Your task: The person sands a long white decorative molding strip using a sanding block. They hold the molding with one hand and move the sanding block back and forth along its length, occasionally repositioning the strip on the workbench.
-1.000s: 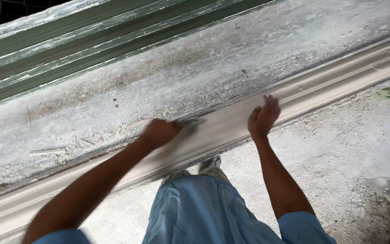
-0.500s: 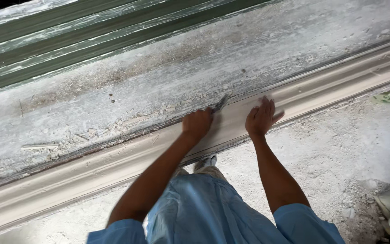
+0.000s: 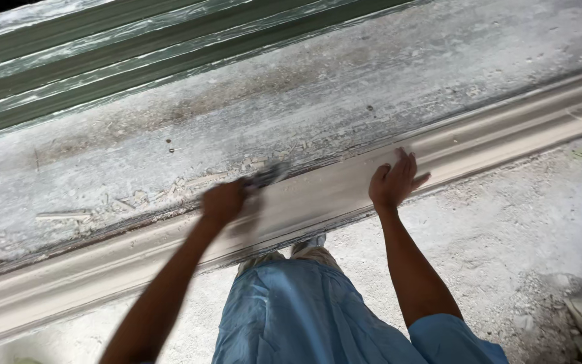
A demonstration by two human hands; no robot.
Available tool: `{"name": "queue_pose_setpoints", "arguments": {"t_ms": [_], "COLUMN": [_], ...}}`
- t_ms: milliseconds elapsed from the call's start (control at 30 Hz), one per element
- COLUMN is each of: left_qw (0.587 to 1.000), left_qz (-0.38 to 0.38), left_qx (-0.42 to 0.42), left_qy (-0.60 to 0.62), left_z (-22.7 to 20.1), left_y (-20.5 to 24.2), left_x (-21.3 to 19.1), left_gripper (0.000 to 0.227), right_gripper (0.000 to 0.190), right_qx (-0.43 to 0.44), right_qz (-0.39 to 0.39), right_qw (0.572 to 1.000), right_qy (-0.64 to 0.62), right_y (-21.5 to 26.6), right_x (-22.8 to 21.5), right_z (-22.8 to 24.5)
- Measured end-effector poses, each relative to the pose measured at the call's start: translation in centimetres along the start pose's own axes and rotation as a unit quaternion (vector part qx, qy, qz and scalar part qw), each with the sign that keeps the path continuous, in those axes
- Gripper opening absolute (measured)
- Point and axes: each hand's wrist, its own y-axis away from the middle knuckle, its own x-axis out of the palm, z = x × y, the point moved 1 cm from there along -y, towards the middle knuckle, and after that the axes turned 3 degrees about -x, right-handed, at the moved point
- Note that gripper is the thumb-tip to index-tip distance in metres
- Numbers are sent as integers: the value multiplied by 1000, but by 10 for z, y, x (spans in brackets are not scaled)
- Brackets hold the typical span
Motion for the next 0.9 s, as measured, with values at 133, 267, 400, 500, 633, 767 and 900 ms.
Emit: {"name": "queue_pose_setpoints", "arguments": {"t_ms": [133,267,400,500,633,767,900], "left_qw": [996,994,992,991,982,990,982], "left_qz": [-3,24,34,-42,-74,-54,-64], "left_qx": [57,102,105,93,88,95,140], "left_qy": [74,25,-67,-88,-151,-85,-110], "left_z": [-169,-223,-124,-46,-58,-181,-211], "left_y": [-54,-66,-13,38,47,-8,-33], "left_x": [-9,-35,-58,-67,-52,-23,-14], "left_gripper": [31,36,40,34,34,30,30], "right_gripper": [49,52,49,47,45,47,47], "right_qx": [-22,-31,-15,-12,-19,-32,-33], "right_qz": [-5,-3,-13,-23,-35,-31,-24], "right_qw": [1000,999,1000,1000,999,999,999], "right_qy": [-3,22,-10,-8,-15,-18,-20], "right_y": [3,-4,1,1,3,0,3], "right_x": [2,0,5,2,0,-2,-5], "right_z": [0,-5,2,1,2,5,1]}}
